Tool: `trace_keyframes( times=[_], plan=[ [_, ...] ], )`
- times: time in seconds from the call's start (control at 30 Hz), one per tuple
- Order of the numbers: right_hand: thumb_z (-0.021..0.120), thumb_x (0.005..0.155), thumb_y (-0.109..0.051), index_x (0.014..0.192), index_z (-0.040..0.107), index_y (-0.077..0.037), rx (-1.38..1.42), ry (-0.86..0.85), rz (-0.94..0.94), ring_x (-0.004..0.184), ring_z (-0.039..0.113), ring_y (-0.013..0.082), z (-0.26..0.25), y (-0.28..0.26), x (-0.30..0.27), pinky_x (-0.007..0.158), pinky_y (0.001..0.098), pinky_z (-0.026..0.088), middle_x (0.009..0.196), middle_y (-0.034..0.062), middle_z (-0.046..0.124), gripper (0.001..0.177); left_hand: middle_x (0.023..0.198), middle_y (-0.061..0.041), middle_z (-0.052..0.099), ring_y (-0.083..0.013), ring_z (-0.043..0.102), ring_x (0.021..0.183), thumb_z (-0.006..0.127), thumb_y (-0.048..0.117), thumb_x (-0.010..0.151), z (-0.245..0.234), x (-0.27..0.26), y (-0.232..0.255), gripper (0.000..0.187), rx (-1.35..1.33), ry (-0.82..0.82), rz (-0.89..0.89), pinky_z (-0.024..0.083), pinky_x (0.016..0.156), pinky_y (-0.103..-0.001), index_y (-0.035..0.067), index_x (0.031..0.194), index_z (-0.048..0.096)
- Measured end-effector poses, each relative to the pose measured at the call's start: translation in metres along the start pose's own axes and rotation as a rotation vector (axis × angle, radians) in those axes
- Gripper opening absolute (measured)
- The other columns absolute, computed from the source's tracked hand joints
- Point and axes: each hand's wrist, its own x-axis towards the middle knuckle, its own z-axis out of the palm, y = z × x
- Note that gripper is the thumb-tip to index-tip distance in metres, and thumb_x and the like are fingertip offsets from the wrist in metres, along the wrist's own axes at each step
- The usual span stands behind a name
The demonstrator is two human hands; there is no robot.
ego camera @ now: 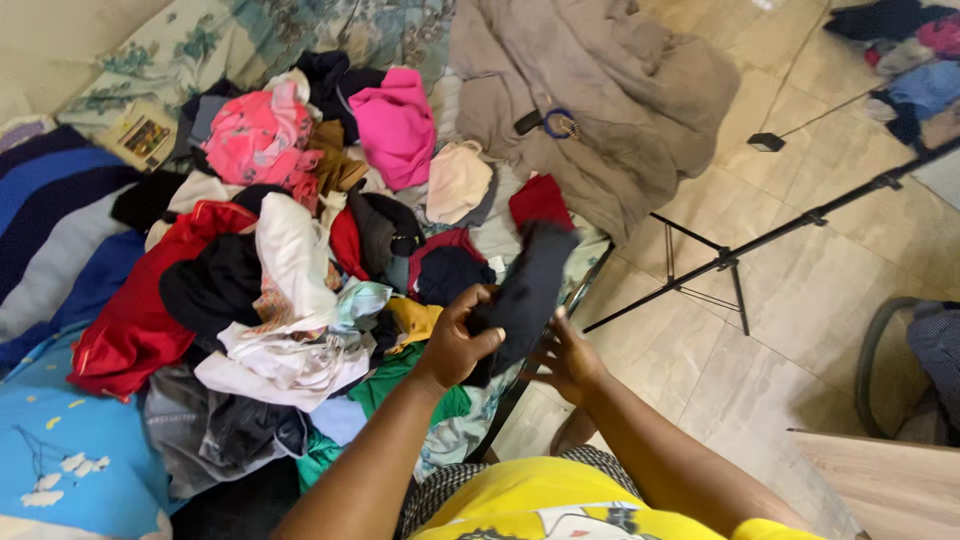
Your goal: The person picks up individual pieces of clothing from a pile on a bed, folds each one by hand, and then places the folded items onto a shelf inside a closet.
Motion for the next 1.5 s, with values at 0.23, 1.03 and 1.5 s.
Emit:
trace_keyframes(
  times=[0.23, 1.03, 1.5],
  plan=[
    [0.058, 0.095, -0.061, 0.145, 0.052, -0.006, 0.4, -0.748, -0.406, 0.127, 0.06, 0.0333, -0.003, -0.047, 0.03, 0.114, 0.051, 0.044, 0.14, 0.0158, 0.063, 0.074, 0.131, -0.013, 0.064, -0.0249, 0.06, 0.124, 0.075, 0.019, 0.079, 0.033, -0.011, 0.078, 0.045, 0.667, -0.284, 0.186, 0.047, 0.106, -0.037, 0.005, 0.119, 0.061],
    [0.076, 0.089, 0.007, 0.142, 0.056, 0.003, -0.279, -0.704, -0.804, 0.123, 0.063, 0.0186, 0.055, -0.046, -0.102, 0.108, 0.0372, 0.053, 0.134, 0.0096, 0.067, 0.056, 0.114, -0.007, 0.07, -0.0195, 0.065, 0.104, 0.059, 0.018, 0.11, -0.042, 0.08, 0.048, 0.023, -0.239, 0.355, 0.314, 0.049, 0.097, -0.035, -0.002, 0.12, 0.064],
    [0.073, 0.084, -0.011, 0.154, 0.042, -0.02, -0.764, -0.205, -0.385, 0.097, 0.067, 0.0192, 0.016, 0.007, -0.001, 0.076, 0.0331, 0.055, 0.118, 0.0086, 0.068, 0.076, 0.159, -0.021, 0.049, -0.0387, 0.053, 0.143, 0.056, 0.034, 0.103, 0.044, 0.07, 0.245, 0.061, -0.475, -0.291, 0.262, 0.042, 0.123, -0.048, -0.002, 0.151, 0.048]
  ],
)
